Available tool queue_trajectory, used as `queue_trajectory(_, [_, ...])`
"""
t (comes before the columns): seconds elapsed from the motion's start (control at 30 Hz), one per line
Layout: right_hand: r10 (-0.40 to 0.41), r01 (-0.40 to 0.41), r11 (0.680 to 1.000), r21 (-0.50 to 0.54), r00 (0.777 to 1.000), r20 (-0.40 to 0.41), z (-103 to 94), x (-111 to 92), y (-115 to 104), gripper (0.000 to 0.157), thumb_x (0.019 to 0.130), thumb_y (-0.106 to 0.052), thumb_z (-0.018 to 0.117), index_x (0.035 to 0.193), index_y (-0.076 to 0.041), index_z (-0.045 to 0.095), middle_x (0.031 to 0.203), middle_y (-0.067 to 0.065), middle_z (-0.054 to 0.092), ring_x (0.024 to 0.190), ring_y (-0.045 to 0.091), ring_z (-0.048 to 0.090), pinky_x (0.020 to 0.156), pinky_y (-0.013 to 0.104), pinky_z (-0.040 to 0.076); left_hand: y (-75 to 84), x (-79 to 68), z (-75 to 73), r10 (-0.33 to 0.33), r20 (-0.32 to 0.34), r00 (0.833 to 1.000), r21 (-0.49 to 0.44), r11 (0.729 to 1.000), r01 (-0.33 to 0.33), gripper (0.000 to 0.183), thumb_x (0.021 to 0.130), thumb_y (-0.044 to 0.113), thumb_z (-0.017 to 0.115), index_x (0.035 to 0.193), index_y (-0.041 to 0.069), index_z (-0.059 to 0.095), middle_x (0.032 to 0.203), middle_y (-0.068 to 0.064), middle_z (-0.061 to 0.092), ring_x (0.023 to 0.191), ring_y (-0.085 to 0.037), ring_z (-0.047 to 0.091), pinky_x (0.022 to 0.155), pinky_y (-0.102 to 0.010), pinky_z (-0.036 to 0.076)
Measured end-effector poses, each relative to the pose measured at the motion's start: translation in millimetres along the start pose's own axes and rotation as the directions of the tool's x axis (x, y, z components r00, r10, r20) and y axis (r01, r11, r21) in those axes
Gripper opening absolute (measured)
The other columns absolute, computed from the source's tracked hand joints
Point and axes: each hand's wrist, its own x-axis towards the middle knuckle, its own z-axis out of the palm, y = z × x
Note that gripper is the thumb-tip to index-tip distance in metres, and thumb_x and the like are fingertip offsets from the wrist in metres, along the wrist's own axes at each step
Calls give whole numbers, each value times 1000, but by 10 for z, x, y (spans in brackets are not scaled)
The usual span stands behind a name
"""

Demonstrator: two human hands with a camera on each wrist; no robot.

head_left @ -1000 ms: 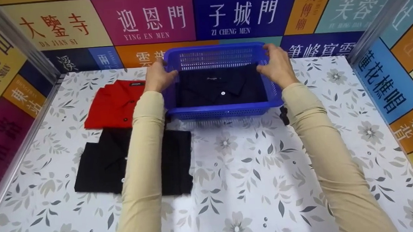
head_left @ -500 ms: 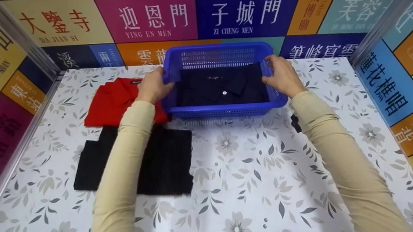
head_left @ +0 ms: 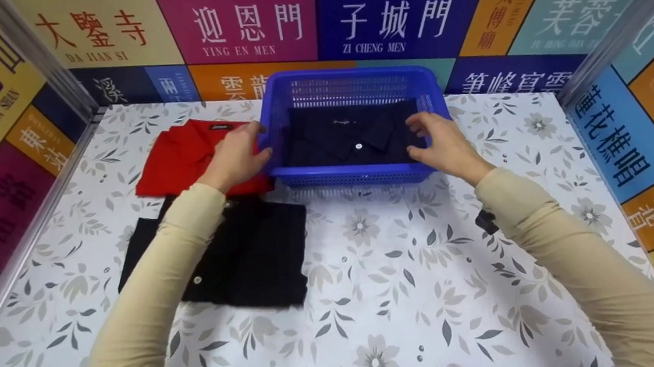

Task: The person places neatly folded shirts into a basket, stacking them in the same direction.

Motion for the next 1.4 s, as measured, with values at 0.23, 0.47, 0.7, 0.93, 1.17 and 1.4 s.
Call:
queue_trajectory(0.23, [-40,41,997,62,999,-13,84,-156,-25,39,81,1,68,118,9,56,113,26,59,101,37,56,89,47,45,-154,-205,59,121,-53,991,-44,991,-123,40,88,6,60,126,-6,55,127,-24,56,115,-39,53,98,-51,42])
queue_trajectory(0.47, [-87,97,987,131,993,-78,210,-337,-125,34,81,4,67,113,7,57,111,20,59,100,32,57,84,44,49,-360,-436,0,144,-91,985,-104,983,-153,38,87,2,59,124,-9,55,124,-25,56,116,-38,51,101,-48,39])
queue_trajectory(0.7, [-163,176,968,178,983,-89,415,-511,-249,32,78,7,68,110,6,60,108,16,61,99,30,58,82,44,51,-644,-714,-100,58,-89,994,-120,990,-69,38,89,1,59,125,-10,53,126,-27,54,117,-41,49,102,-52,35])
queue_trajectory(0.93, [-204,206,955,213,978,-29,706,-642,-303,35,78,5,69,111,6,59,107,17,62,97,31,58,79,40,51,-935,-969,-165,5,-82,997,-101,995,-14,36,89,2,61,122,-10,55,121,-30,56,112,-45,51,98,-55,38])
queue_trajectory(1.17, [-126,94,946,311,989,82,1040,-711,-356,43,79,3,68,120,9,56,115,23,60,101,38,59,84,48,51,-1256,-1150,-276,-79,11,997,-61,995,80,37,90,5,60,122,-13,51,118,-36,55,110,-51,50,95,-59,36])
queue_trajectory(1.4, [-35,-60,880,471,981,190,1306,-738,-466,49,80,3,65,126,14,51,120,29,57,104,41,59,88,40,51,-1582,-1363,-380,-227,152,962,-22,972,233,46,96,18,54,126,-15,43,123,-43,45,114,-57,42,95,-63,34])
